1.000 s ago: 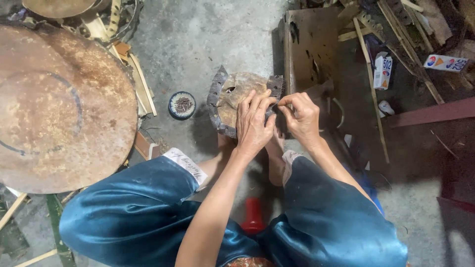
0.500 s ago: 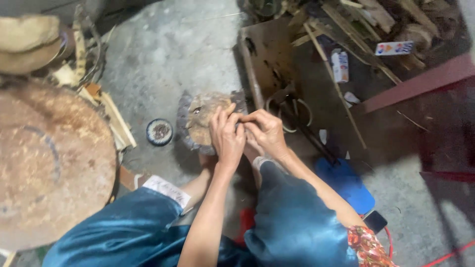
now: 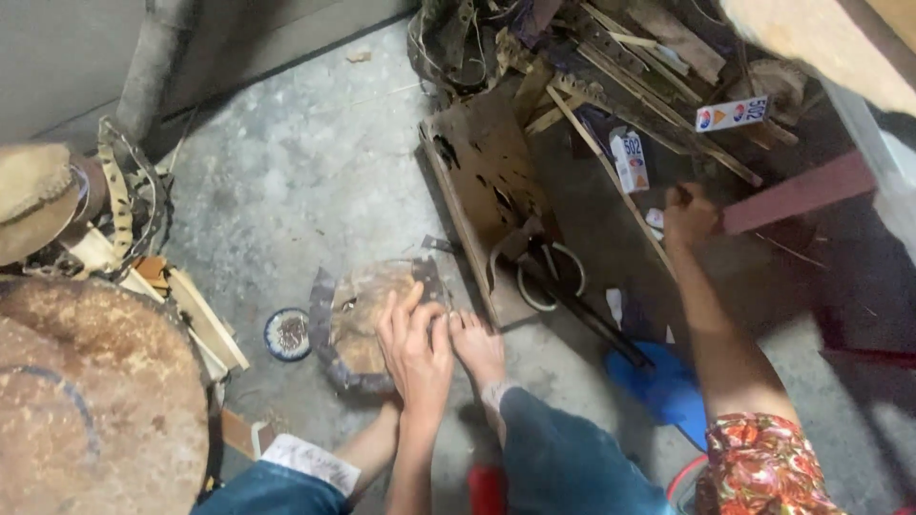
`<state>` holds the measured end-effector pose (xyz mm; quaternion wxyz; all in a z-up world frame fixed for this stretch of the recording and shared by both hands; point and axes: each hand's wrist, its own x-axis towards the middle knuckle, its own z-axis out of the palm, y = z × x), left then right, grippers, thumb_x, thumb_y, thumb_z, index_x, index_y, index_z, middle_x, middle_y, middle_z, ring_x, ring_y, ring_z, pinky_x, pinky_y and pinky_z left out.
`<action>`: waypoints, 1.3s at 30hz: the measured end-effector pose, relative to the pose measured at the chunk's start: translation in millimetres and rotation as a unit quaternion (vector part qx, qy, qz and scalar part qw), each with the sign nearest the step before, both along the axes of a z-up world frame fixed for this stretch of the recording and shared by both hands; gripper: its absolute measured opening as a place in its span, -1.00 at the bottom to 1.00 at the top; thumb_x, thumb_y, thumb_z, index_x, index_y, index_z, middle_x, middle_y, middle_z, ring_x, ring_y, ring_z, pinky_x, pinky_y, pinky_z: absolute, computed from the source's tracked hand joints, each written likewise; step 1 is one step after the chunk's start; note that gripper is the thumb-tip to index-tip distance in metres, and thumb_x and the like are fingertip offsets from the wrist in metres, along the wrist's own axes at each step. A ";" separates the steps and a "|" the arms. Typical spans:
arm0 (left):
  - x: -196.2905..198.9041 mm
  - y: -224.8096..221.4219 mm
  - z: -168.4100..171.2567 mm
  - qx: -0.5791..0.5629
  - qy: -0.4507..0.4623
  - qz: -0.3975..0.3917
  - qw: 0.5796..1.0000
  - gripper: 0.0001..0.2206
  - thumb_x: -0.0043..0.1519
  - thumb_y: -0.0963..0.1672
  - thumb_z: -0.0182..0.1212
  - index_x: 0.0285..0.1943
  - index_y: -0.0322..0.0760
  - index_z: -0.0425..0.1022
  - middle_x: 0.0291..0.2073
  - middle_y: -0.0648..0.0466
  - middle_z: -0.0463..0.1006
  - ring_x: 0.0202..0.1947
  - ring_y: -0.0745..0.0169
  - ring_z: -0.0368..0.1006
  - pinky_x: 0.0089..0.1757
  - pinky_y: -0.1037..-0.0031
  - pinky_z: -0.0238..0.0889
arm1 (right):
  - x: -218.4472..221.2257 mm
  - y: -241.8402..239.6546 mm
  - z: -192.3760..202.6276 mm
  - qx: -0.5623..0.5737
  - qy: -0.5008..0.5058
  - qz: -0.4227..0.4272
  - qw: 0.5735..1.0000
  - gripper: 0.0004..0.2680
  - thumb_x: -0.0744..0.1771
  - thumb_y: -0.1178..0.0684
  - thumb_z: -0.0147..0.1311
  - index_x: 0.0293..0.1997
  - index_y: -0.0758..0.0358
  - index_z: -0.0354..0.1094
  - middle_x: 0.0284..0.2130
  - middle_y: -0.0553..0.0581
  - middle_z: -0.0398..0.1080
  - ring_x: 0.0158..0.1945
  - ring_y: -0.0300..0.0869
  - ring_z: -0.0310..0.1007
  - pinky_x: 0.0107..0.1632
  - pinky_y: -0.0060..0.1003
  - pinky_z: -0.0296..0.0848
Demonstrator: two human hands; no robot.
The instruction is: The person is hammering small nails into a circular wooden frame to secure a covering.
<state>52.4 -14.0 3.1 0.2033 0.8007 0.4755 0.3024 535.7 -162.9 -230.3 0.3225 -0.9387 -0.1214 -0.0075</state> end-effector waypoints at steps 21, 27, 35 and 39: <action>7.3 0.1 16.7 -0.057 0.008 -0.017 0.998 -0.91 0.14 -0.22 0.23 -0.21 -0.24 0.56 0.19 0.03 0.48 0.38 -0.15 0.17 0.28 0.09 0.08 | -83.9 -3.6 85.9 -0.168 -0.109 0.223 0.954 -0.76 0.33 0.17 0.14 0.10 0.02 0.51 -0.17 0.18 0.50 -0.27 0.15 0.48 -0.24 0.04 0.44; 6.1 -2.9 17.0 -0.035 0.001 -0.032 0.999 -0.91 0.14 -0.23 0.24 -0.20 -0.27 0.53 0.19 0.01 0.48 0.35 -0.21 0.19 0.27 0.11 0.08 | -66.9 -100.6 -54.9 0.390 0.506 -0.057 0.767 -0.83 0.34 0.12 0.15 0.02 0.23 0.46 -0.09 0.05 0.48 -0.07 -0.25 0.48 -0.02 -0.47 0.51; 1.0 -2.8 2.7 -0.006 -0.014 -0.027 1.000 -0.91 0.21 -0.18 0.33 -0.21 -0.08 0.53 0.13 0.13 0.51 0.32 -0.17 0.25 0.26 0.02 0.07 | -133.2 -105.1 -11.1 0.252 0.388 -0.071 0.884 -0.67 0.38 0.00 0.19 0.19 0.33 0.21 0.11 0.25 0.20 0.25 0.07 0.23 0.36 0.08 0.29; -0.7 -2.0 -0.6 -0.003 -0.021 -0.031 0.999 -0.91 0.20 -0.19 0.34 -0.20 -0.10 0.54 0.14 0.11 0.51 0.32 -0.19 0.25 0.25 0.01 0.09 | -156.9 -98.3 -17.1 -0.176 -0.029 0.014 0.984 -0.66 0.22 -0.28 0.36 -0.03 -0.16 0.31 -0.25 0.12 0.45 -0.25 0.21 0.59 -0.22 0.14 0.61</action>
